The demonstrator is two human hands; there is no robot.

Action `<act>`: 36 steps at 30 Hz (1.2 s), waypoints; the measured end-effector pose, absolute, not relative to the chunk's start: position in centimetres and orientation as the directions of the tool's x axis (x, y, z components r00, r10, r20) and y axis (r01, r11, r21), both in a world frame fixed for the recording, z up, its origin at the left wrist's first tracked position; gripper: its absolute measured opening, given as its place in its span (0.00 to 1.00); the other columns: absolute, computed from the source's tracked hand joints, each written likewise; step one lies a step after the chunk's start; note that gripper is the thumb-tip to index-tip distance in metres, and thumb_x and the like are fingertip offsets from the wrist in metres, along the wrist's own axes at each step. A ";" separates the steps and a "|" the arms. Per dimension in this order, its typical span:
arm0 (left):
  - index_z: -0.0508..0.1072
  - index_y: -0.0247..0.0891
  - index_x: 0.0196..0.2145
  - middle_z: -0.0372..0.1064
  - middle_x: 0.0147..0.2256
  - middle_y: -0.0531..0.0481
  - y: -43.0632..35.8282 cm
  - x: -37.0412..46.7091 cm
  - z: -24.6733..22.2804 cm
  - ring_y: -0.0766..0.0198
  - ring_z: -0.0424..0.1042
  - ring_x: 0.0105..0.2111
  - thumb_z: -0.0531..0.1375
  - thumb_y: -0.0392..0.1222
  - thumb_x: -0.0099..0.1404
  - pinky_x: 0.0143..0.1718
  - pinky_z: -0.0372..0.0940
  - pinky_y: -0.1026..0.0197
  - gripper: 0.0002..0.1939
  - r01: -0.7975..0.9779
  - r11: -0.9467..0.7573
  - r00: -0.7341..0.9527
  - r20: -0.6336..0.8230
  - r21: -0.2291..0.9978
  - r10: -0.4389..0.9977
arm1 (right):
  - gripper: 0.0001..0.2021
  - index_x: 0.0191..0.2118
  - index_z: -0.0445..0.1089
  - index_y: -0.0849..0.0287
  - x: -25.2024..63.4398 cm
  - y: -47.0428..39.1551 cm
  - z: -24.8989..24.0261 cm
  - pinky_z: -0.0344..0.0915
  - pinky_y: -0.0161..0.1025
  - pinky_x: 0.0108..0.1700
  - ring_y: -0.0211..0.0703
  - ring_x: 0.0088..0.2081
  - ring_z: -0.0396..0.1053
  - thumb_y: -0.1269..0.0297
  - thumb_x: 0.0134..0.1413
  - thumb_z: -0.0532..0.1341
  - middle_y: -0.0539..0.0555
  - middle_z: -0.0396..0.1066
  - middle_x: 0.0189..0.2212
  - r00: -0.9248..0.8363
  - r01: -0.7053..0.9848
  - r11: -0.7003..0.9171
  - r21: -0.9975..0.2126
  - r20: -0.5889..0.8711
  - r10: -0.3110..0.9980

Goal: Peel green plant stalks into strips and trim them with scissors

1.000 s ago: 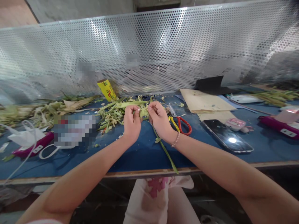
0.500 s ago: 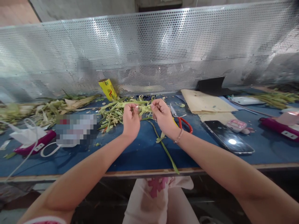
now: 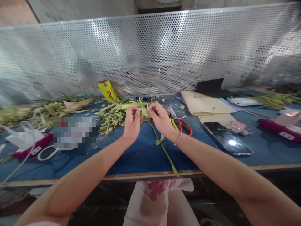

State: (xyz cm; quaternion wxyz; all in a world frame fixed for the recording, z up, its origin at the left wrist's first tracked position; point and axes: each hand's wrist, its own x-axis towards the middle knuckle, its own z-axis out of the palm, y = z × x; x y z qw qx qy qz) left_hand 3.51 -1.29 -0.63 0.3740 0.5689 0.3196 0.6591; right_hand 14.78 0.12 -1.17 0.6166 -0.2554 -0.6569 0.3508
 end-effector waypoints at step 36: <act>0.56 0.39 0.24 0.45 0.17 0.59 -1.3 2.8 -0.4 0.74 0.51 0.14 0.51 0.52 0.58 0.15 0.50 0.68 0.14 0.088 -0.532 -0.110 0.539 0.842 0.835 | 0.04 0.29 0.60 0.57 14.9 -0.5 -1.0 0.52 0.32 0.26 0.32 0.22 0.53 0.66 0.52 0.51 0.45 0.54 0.19 -0.157 0.088 0.716 -0.692 0.700 0.696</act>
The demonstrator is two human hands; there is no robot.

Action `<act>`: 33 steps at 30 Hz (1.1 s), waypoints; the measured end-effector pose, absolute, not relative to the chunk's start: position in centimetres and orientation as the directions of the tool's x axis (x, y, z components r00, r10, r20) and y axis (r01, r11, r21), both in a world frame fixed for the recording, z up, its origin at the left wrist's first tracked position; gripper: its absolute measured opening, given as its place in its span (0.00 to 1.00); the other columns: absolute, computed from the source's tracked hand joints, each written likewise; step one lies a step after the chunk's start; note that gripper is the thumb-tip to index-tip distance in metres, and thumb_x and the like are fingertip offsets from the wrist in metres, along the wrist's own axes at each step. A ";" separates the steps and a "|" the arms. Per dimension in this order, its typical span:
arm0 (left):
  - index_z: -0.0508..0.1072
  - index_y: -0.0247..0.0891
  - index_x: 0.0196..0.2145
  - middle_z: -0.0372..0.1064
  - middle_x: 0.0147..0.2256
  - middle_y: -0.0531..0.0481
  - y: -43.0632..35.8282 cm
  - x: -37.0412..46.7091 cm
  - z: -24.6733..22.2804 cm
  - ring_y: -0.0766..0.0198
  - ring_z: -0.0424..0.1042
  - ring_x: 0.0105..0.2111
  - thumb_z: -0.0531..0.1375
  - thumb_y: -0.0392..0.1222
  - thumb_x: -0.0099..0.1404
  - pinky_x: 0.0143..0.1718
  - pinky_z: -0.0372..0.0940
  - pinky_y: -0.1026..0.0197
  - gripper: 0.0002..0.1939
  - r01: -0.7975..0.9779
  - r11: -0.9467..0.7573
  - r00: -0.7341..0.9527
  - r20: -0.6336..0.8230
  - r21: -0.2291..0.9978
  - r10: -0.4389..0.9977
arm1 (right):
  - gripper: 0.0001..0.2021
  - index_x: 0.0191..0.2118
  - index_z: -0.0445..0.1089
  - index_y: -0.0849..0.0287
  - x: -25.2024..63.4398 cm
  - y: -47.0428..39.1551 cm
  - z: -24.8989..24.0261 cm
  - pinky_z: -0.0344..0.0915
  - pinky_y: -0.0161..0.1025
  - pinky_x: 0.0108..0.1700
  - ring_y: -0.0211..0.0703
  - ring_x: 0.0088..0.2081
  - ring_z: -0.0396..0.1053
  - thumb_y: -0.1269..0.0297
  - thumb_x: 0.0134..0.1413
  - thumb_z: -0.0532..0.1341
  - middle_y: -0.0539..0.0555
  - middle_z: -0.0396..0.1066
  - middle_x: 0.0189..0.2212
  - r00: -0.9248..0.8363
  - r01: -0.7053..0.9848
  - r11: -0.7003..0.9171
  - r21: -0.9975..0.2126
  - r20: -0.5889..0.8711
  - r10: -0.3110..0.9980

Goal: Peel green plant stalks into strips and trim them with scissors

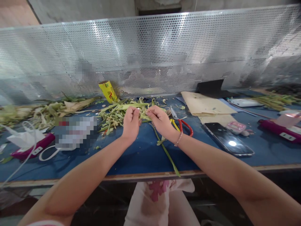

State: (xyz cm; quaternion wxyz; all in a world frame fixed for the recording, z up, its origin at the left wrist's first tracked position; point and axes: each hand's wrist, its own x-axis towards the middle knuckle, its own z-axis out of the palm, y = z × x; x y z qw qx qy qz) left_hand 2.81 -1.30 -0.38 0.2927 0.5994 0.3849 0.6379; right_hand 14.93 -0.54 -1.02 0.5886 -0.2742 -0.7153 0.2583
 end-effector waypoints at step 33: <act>0.66 0.34 0.25 0.66 0.24 0.55 -1.0 3.6 -0.9 0.71 0.67 0.27 0.65 0.38 0.43 0.34 0.65 0.63 0.12 -0.328 -0.147 0.128 0.199 0.933 0.972 | 0.08 0.25 0.55 0.57 14.9 0.4 -1.7 0.54 0.33 0.28 0.33 0.24 0.55 0.63 0.53 0.51 0.46 0.56 0.21 0.024 0.173 0.660 -0.731 0.673 0.739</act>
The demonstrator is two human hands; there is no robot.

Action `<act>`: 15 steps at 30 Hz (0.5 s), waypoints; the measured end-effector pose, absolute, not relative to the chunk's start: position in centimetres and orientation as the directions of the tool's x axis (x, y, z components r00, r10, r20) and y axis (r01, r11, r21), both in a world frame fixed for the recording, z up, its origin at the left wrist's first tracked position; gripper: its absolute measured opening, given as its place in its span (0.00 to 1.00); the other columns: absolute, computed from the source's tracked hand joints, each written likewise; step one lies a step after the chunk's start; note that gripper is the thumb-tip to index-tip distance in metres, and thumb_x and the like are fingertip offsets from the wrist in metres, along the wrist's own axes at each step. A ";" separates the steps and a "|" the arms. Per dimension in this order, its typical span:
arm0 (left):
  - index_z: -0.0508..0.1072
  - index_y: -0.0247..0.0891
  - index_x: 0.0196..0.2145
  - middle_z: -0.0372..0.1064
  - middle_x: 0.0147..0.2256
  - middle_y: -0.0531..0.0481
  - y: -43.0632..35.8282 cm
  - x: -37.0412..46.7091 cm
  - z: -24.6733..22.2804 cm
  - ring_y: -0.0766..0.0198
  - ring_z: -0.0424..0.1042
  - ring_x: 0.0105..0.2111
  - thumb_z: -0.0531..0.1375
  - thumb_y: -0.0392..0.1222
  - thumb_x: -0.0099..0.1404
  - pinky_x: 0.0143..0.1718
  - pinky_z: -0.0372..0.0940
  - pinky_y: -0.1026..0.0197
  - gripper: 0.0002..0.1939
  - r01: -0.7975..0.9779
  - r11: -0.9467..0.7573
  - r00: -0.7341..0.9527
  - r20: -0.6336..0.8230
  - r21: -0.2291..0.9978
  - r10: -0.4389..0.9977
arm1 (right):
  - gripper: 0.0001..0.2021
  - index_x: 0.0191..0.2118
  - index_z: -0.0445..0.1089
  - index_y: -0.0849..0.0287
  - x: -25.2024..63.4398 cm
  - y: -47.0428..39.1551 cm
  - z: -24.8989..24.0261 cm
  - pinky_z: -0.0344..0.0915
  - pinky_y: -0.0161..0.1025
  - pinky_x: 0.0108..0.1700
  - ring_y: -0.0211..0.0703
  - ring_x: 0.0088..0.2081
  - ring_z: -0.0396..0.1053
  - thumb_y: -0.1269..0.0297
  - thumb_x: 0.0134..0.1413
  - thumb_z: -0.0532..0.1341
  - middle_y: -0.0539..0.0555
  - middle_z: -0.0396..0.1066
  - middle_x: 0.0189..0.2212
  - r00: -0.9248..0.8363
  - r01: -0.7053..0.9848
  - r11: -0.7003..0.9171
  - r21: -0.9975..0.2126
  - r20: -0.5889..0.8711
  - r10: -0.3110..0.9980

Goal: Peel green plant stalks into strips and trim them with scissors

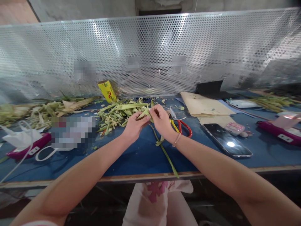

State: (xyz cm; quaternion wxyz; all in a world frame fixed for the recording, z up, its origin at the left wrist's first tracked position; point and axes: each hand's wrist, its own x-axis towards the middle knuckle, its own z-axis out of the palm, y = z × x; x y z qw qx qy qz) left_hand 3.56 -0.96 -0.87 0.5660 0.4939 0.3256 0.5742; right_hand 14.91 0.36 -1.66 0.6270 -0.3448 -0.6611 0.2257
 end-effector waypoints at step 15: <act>0.64 0.32 0.20 0.61 0.16 0.58 0.3 1.5 0.3 0.75 0.62 0.16 0.66 0.34 0.39 0.21 0.60 0.67 0.13 -0.162 -0.068 0.270 0.111 0.984 0.957 | 0.07 0.22 0.56 0.59 17.4 1.7 -0.8 0.53 0.32 0.29 0.33 0.25 0.56 0.69 0.49 0.50 0.48 0.57 0.21 -0.396 0.372 0.763 -0.528 0.653 0.645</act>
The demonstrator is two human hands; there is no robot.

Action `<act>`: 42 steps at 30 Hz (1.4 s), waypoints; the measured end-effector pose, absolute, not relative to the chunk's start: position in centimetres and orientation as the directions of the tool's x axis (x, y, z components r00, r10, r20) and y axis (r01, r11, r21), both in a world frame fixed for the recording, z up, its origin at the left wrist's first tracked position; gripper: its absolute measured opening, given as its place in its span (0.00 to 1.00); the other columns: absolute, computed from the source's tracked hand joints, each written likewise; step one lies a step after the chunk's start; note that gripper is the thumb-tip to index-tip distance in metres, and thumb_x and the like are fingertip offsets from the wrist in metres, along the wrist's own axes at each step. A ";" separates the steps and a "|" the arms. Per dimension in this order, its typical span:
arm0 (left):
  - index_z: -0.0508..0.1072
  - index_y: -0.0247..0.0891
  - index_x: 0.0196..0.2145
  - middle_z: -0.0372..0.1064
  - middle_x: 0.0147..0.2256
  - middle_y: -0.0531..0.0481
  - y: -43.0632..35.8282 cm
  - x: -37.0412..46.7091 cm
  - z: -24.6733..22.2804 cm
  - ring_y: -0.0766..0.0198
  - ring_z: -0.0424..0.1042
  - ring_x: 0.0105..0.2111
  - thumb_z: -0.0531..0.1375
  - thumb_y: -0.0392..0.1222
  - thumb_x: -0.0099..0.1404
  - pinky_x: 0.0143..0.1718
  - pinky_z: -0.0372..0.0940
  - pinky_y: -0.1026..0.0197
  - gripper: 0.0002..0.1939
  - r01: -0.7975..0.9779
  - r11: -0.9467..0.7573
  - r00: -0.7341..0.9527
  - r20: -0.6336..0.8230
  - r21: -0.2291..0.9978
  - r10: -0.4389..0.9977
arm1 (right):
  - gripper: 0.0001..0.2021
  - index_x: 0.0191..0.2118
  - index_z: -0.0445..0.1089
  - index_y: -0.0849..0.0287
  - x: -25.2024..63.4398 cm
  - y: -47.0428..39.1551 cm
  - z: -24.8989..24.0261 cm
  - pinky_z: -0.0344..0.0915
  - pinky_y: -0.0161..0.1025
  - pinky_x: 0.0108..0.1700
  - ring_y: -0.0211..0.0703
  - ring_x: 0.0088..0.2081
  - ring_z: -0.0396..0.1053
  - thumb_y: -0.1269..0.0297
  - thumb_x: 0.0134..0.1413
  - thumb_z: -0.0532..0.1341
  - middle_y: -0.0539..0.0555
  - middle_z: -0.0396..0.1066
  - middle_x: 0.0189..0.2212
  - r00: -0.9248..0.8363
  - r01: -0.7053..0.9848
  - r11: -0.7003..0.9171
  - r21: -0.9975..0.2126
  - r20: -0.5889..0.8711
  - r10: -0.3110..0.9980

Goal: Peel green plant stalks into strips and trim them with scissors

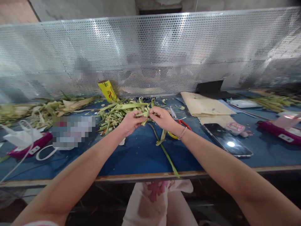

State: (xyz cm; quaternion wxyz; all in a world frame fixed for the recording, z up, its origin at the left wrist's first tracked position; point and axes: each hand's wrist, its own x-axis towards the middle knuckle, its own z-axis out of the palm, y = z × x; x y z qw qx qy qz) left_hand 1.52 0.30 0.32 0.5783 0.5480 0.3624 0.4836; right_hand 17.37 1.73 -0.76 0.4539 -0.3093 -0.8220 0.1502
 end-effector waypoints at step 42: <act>0.64 0.35 0.31 0.66 0.25 0.56 0.2 2.0 -1.1 0.73 0.67 0.22 0.63 0.42 0.47 0.28 0.63 0.66 0.14 0.046 -0.281 0.208 0.266 0.958 0.941 | 0.08 0.21 0.59 0.60 17.5 0.9 -0.3 0.54 0.31 0.30 0.33 0.27 0.57 0.72 0.49 0.51 0.48 0.58 0.22 -0.491 0.423 0.855 -0.300 0.718 0.494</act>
